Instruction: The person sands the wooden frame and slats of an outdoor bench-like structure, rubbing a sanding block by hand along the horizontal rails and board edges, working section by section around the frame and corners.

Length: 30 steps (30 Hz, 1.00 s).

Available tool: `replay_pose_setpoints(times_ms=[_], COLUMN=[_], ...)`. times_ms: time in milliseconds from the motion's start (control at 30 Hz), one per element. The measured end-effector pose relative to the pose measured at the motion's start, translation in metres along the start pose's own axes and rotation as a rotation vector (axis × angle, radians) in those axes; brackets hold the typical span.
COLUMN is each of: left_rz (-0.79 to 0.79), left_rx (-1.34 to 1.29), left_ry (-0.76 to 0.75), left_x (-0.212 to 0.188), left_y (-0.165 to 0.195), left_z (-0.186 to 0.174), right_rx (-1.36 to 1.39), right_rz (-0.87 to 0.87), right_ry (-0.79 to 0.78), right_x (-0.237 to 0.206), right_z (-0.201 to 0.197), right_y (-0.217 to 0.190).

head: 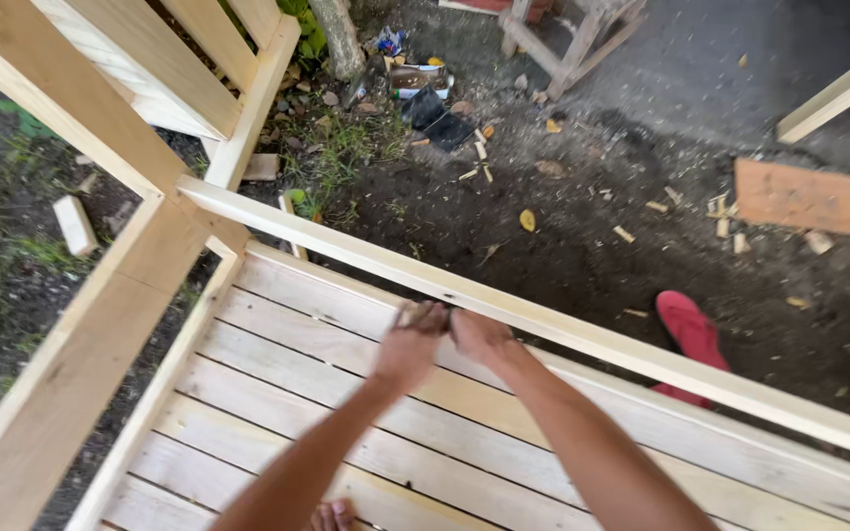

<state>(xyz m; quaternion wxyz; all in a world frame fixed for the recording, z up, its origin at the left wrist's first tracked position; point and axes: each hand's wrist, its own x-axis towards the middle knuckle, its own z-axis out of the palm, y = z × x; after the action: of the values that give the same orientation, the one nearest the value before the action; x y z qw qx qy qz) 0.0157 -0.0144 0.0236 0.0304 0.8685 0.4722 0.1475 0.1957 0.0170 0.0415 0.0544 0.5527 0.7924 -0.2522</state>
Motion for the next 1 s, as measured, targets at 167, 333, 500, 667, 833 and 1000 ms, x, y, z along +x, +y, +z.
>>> replay_pose_setpoints(times_ms=[167, 333, 500, 667, 833, 1000], left_rz=[-0.234, -0.046, 0.009, -0.134, -0.010, -0.294], left_rx=[0.059, 0.090, 0.079, 0.103, 0.095, 0.133], left_ry=[-0.143, -0.119, 0.037, 0.031, -0.009, -0.183], left_x=[0.000, -0.003, -0.020, -0.022, -0.011, 0.000], left_y=[-0.008, -0.005, -0.003, -0.004, -0.017, -0.005], left_z=[-0.015, -0.006, 0.000, -0.007, -0.014, -0.002], right_rx=[-0.001, -0.012, -0.010, -0.020, -0.044, -0.027], right_rz=[0.034, 0.080, 0.094, 0.035, 0.077, 0.074], right_ry=[-0.019, -0.085, -0.120, -0.041, -0.054, -0.060], right_x=[-0.004, -0.007, -0.005, -0.004, -0.007, -0.006], right_z=[-0.003, -0.007, -0.007, -0.004, -0.003, -0.001], right_y=[-0.006, -0.010, -0.007, -0.007, -0.008, -0.007])
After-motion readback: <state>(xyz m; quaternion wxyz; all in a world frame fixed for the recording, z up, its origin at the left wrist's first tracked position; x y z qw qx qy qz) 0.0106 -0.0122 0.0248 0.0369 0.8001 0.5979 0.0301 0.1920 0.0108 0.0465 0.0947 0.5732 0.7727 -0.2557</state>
